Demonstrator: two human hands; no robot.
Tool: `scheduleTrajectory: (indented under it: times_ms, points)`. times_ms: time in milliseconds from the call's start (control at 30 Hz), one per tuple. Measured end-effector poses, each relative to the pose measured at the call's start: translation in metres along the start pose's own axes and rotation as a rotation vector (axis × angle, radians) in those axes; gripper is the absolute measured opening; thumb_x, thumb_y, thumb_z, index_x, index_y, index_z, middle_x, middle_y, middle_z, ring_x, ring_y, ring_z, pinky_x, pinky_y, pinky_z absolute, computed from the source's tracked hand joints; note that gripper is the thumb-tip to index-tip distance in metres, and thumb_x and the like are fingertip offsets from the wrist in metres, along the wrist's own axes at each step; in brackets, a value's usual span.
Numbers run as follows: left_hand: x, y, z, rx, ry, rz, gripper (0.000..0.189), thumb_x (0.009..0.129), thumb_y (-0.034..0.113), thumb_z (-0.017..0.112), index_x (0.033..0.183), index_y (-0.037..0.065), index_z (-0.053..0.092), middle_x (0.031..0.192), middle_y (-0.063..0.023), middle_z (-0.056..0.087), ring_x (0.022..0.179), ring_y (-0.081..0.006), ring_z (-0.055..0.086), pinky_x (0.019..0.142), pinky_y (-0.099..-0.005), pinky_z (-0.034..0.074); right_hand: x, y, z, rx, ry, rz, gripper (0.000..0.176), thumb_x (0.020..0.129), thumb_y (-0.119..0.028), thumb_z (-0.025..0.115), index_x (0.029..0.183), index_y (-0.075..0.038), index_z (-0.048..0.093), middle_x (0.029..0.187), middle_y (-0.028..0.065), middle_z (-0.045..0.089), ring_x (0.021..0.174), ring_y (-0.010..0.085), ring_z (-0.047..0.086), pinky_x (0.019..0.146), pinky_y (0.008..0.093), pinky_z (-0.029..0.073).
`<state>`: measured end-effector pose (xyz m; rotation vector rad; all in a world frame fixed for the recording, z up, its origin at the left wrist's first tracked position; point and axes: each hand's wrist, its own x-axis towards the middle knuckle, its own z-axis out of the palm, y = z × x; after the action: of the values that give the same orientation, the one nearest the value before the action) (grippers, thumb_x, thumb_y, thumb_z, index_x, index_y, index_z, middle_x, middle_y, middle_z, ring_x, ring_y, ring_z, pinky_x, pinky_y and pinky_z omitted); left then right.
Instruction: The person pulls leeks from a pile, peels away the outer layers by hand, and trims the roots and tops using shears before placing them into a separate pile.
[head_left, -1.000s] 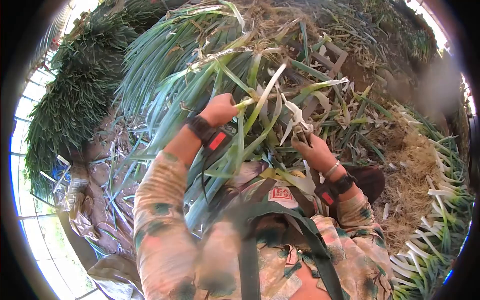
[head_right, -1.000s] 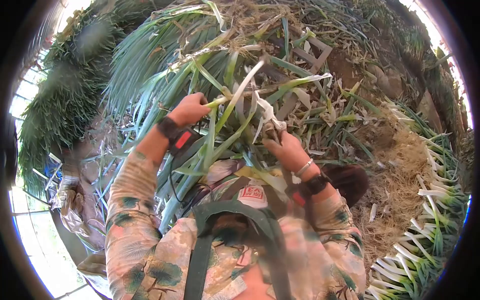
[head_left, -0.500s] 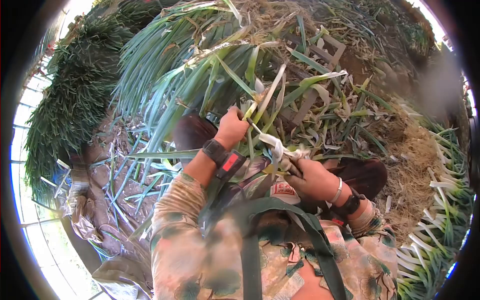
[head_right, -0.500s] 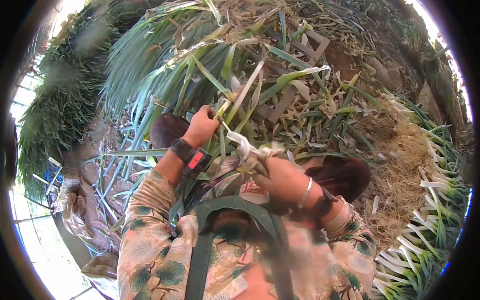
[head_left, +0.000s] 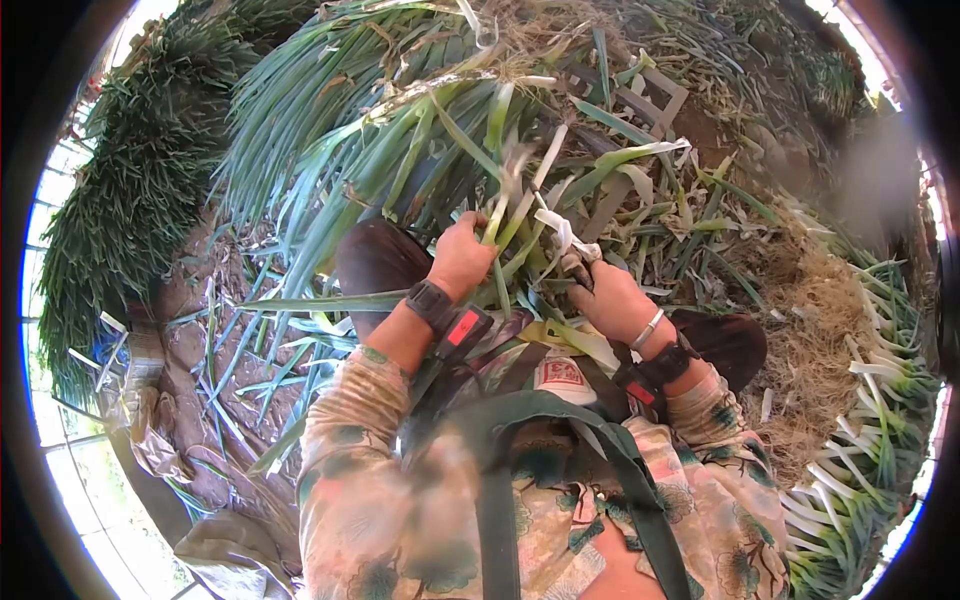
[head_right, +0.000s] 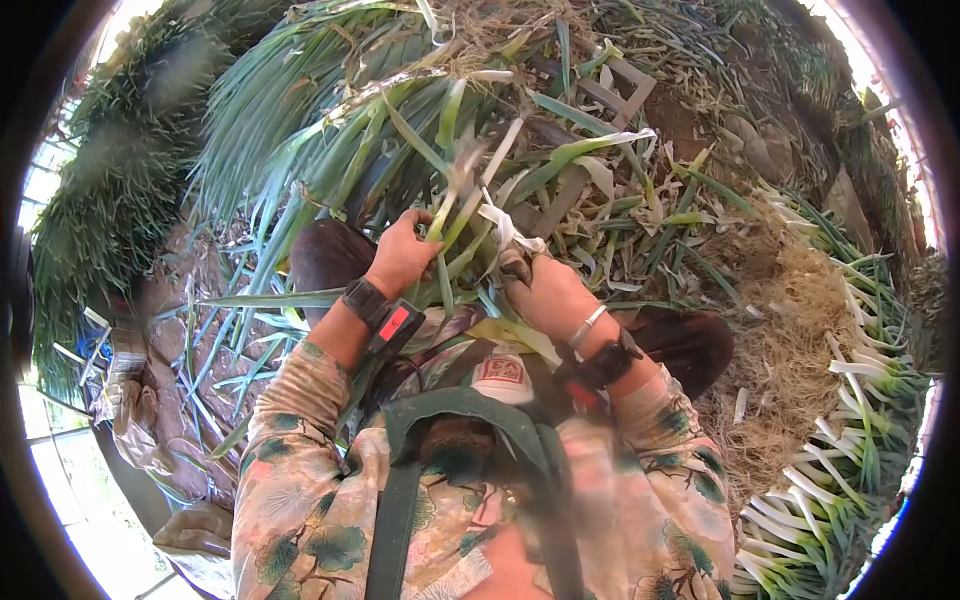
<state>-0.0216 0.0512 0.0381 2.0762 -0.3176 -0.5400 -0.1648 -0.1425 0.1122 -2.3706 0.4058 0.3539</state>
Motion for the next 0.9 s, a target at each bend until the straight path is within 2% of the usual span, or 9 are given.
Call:
scheduleTrajectory:
  times_ms: [233,367,400,467,500,567,700,800,900]
  points:
    - [-0.029,0.006,-0.015,-0.021,-0.003,-0.053,0.042,0.077,0.005,0.067,0.116,0.002,0.05,0.07,-0.0087,0.062,0.055,-0.0163,0.062,0.046,-0.0317,0.05,-0.039,0.0,0.008,0.047,-0.197,-0.178,0.036,0.085,-0.029,0.059,0.094,0.006,0.056,0.086,0.03,0.061,0.085,0.0463,0.06,0.074,0.0492,0.048]
    - [-0.022,-0.024,-0.01,0.053,0.018,0.038,0.041,0.077,0.005,0.067,0.115,0.003,0.05,0.07,-0.0091,0.063,0.055,-0.0164,0.062,0.046,-0.0319,0.05,-0.013,-0.009,0.005,0.01,-0.167,-0.173,0.034,0.085,-0.025,0.056,0.097,0.007,0.055,0.086,0.0296,0.062,0.085,0.0458,0.061,0.075,0.0496,0.048]
    - [-0.023,-0.024,-0.01,0.054,0.015,0.031,0.041,0.078,0.005,0.067,0.115,0.003,0.05,0.07,-0.0092,0.062,0.054,-0.0166,0.061,0.046,-0.0319,0.05,0.0,-0.004,0.008,-0.022,-0.077,-0.186,0.033,0.085,-0.025,0.055,0.096,0.006,0.057,0.085,0.0293,0.062,0.085,0.0456,0.061,0.076,0.0494,0.049]
    - [-0.026,-0.023,-0.008,0.06,0.007,0.016,0.04,0.078,0.005,0.067,0.115,0.003,0.05,0.069,-0.0095,0.062,0.054,-0.0169,0.061,0.046,-0.0319,0.051,0.034,-0.015,0.001,-0.065,-0.04,-0.051,0.034,0.085,-0.027,0.055,0.087,0.006,0.063,0.085,0.0299,0.063,0.084,0.044,0.062,0.076,0.0486,0.05]
    - [-0.027,-0.024,-0.008,0.105,0.016,0.055,0.039,0.078,0.005,0.066,0.114,0.003,0.051,0.068,-0.0098,0.062,0.054,-0.0173,0.062,0.047,-0.0324,0.051,0.055,-0.011,-0.001,-0.1,-0.034,-0.015,0.036,0.084,-0.029,0.059,0.093,0.006,0.061,0.089,0.0299,0.064,0.089,0.0453,0.061,0.077,0.0483,0.05]
    - [-0.032,-0.014,-0.009,0.051,-0.03,-0.008,0.039,0.077,0.005,0.066,0.113,0.003,0.052,0.067,-0.0101,0.062,0.054,-0.0173,0.062,0.047,-0.0326,0.051,0.084,0.008,0.007,-0.119,0.077,-0.035,0.039,0.084,-0.031,0.06,0.089,0.008,0.063,0.088,0.0302,0.064,0.088,0.0442,0.062,0.078,0.0473,0.05]
    - [-0.041,-0.003,-0.015,0.039,-0.095,-0.081,0.04,0.076,0.007,0.067,0.114,0.0,0.056,0.069,-0.0112,0.064,0.054,-0.0178,0.062,0.048,-0.033,0.052,0.058,0.0,0.012,-0.122,0.079,-0.034,0.035,0.083,-0.027,0.061,0.083,0.008,0.065,0.086,0.0293,0.064,0.087,0.0433,0.062,0.079,0.0462,0.051]
    - [-0.036,-0.003,-0.013,0.074,-0.102,-0.047,0.042,0.077,0.008,0.067,0.116,-0.002,0.057,0.07,-0.0114,0.064,0.053,-0.0181,0.062,0.048,-0.0328,0.052,0.052,-0.009,-0.001,-0.124,-0.049,0.002,0.034,0.083,-0.027,0.061,0.084,0.008,0.065,0.087,0.0299,0.064,0.088,0.0436,0.062,0.08,0.0458,0.051]
    - [-0.037,0.003,-0.014,0.041,-0.121,-0.086,0.043,0.077,0.008,0.067,0.118,-0.003,0.058,0.07,-0.0113,0.064,0.052,-0.0183,0.062,0.048,-0.0323,0.052,0.063,0.0,0.006,-0.146,0.05,0.014,0.035,0.084,-0.025,0.058,0.085,0.008,0.065,0.089,0.031,0.063,0.089,0.0433,0.062,0.08,0.0454,0.05]
